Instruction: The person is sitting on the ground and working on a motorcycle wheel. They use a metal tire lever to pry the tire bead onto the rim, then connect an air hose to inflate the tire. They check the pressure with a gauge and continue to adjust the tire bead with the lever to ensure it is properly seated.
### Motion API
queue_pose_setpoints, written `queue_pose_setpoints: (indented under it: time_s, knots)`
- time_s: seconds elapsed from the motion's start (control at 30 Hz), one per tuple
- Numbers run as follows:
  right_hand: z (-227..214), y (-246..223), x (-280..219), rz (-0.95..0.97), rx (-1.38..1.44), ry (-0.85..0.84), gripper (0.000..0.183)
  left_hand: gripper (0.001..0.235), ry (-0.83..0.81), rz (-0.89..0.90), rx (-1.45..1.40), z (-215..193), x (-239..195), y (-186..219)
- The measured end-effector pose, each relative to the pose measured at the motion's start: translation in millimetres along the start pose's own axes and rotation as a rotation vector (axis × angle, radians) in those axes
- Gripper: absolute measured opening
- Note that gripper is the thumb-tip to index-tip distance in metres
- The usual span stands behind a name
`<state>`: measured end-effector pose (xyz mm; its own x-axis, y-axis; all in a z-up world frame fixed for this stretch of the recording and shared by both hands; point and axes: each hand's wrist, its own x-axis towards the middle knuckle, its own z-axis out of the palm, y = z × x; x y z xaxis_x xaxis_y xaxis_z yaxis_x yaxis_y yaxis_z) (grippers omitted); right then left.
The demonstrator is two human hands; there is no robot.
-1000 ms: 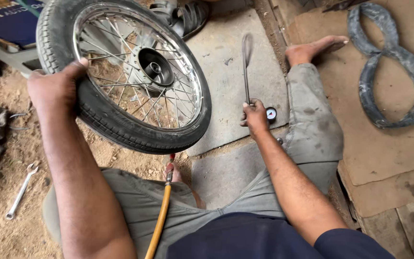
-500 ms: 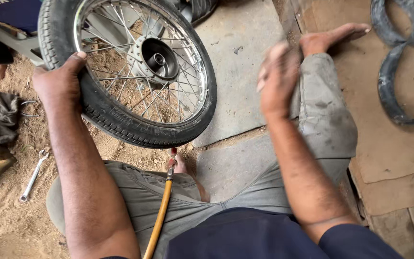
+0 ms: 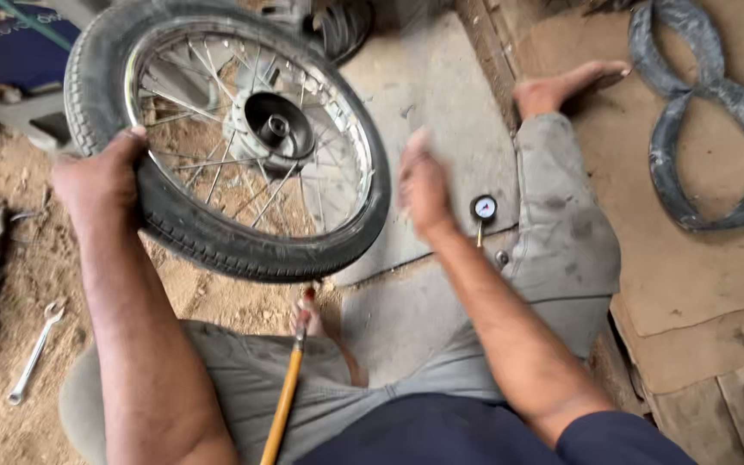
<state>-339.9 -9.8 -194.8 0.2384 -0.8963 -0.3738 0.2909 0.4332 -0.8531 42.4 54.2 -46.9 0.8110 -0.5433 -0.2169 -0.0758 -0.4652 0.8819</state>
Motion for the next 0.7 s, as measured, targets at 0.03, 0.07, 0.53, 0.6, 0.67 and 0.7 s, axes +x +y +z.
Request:
queue_pose_setpoints:
  time_s: [0.03,0.07,0.53,0.6,0.67,0.7]
  knots:
    - [3,-46,7,-0.215,0.139,-0.131,0.044,0.054,0.007,-0.008,-0.008,10,6,5]
    - [-1,-80,3,-0.291,0.179,0.075,0.035,0.052,0.023,-0.042,0.016,11,7,6]
    - [-51,13,26,0.124,-0.313,0.216,0.054,0.057,0.061,0.045,0.131,7,20,11]
    - [-53,-55,25,-0.176,-0.219,0.121,0.041,0.056,0.041,0.016,0.035,2,16,7]
    - [-51,-85,24,-0.381,-0.177,0.163,0.039,0.054,0.055,-0.015,0.112,5,19,5]
    - [-50,-86,27,-0.455,-0.176,0.194,0.038,0.053,0.062,-0.025,0.145,8,21,5]
